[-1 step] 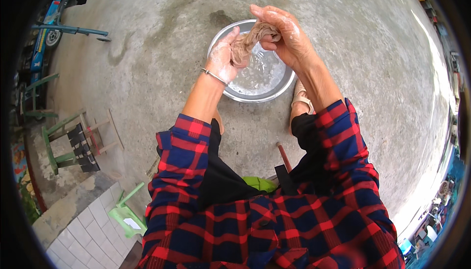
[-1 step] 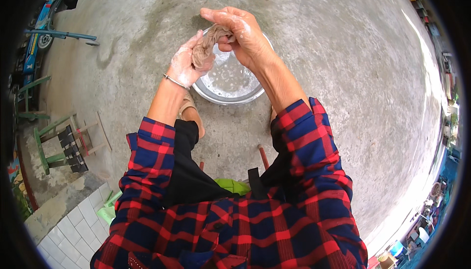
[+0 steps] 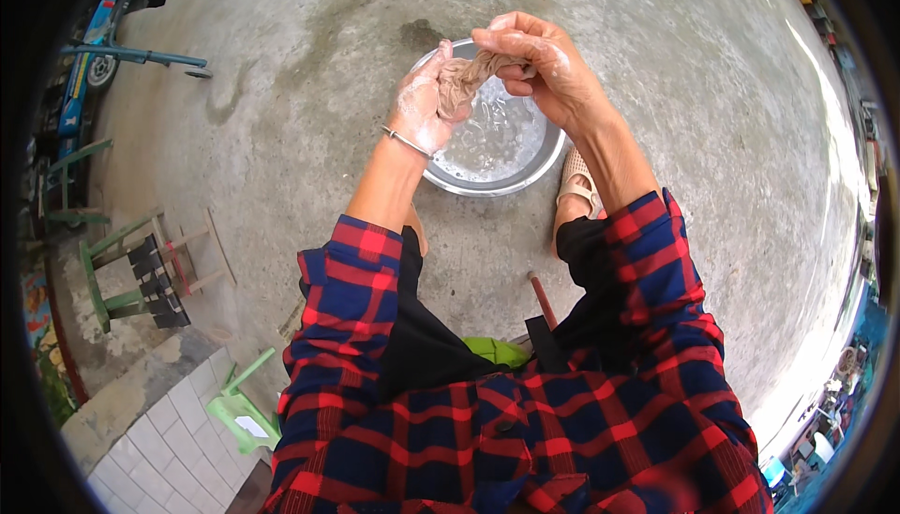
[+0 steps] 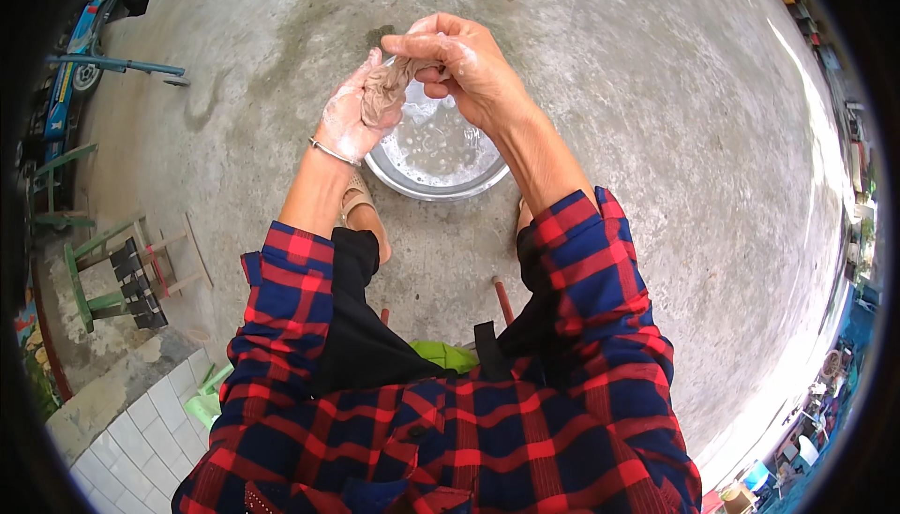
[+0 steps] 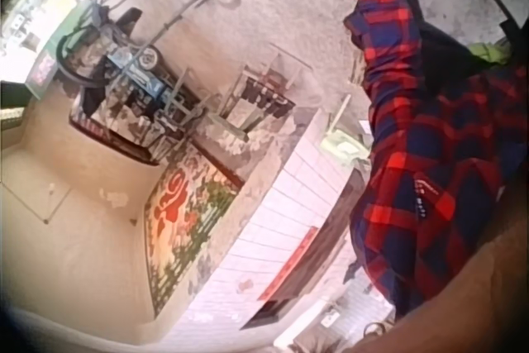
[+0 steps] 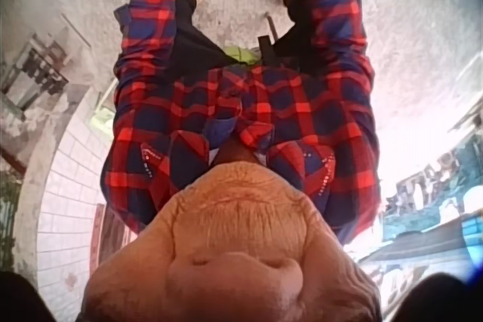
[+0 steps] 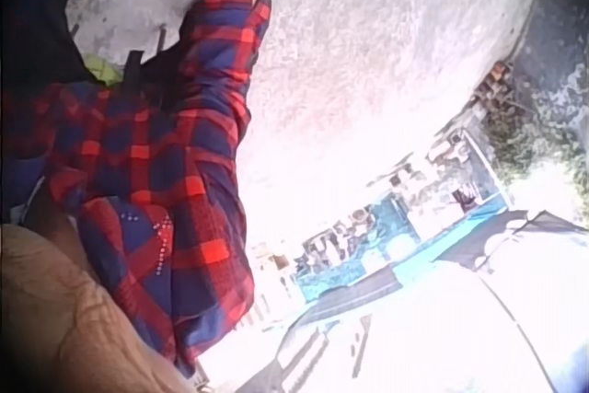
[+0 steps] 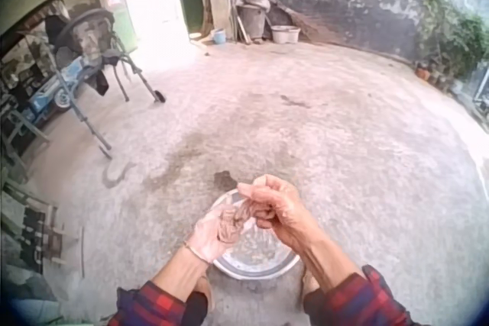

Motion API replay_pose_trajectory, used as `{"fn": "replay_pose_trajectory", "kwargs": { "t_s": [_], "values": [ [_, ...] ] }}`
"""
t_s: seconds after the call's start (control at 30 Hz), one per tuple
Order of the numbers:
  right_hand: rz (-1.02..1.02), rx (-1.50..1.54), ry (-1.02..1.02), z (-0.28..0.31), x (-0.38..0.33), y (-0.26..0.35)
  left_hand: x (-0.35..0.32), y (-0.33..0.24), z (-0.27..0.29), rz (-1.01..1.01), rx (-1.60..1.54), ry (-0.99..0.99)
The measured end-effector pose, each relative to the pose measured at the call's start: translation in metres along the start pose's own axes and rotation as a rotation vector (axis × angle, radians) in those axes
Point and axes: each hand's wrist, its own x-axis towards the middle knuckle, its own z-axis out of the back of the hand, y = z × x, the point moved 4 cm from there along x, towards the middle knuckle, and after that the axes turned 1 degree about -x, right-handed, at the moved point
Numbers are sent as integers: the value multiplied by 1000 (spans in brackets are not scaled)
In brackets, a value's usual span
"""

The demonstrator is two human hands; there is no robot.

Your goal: The person washes a small cloth by hand in a metal basin filled with water. They repeatedly submerge, wring, and squeeze the cloth to clean it, occasionally lifting it to inspect the fabric.

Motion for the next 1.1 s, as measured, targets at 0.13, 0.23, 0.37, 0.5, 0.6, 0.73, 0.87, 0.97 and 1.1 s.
{"fn": "replay_pose_trajectory", "kwargs": {
  "t_s": [0.13, 0.23, 0.37, 0.5, 0.6, 0.73, 0.87, 0.97, 1.1],
  "values": [
    [-90, -177, -9, -6, -3, -6, -6, -18, -1, -181, 36, 29],
    [282, -535, -61, -21, -1, -19, -7, -18, -3, -216, -41, -119],
    [702, -1241, -94, -72, -28, -33, 22, 8, 35, -139, -114, 150],
    [434, -1432, -417, -19, 3, -26, -15, 25, -24, -56, -34, -149],
    [736, -1489, -263, -60, -24, -41, 22, 32, 29, -68, -88, 371],
    [512, -1478, -400, -34, -4, -32, 1, 30, 3, -41, -118, 0],
    [740, -1481, -247, -63, -26, -38, 6, 25, 9, -38, -124, 304],
    [676, -1432, -296, -50, -17, -37, 8, 21, 11, -49, -154, 213],
    [710, -1447, -291, -52, -18, -35, 4, 27, -2, -74, -144, -31]
  ]
}}
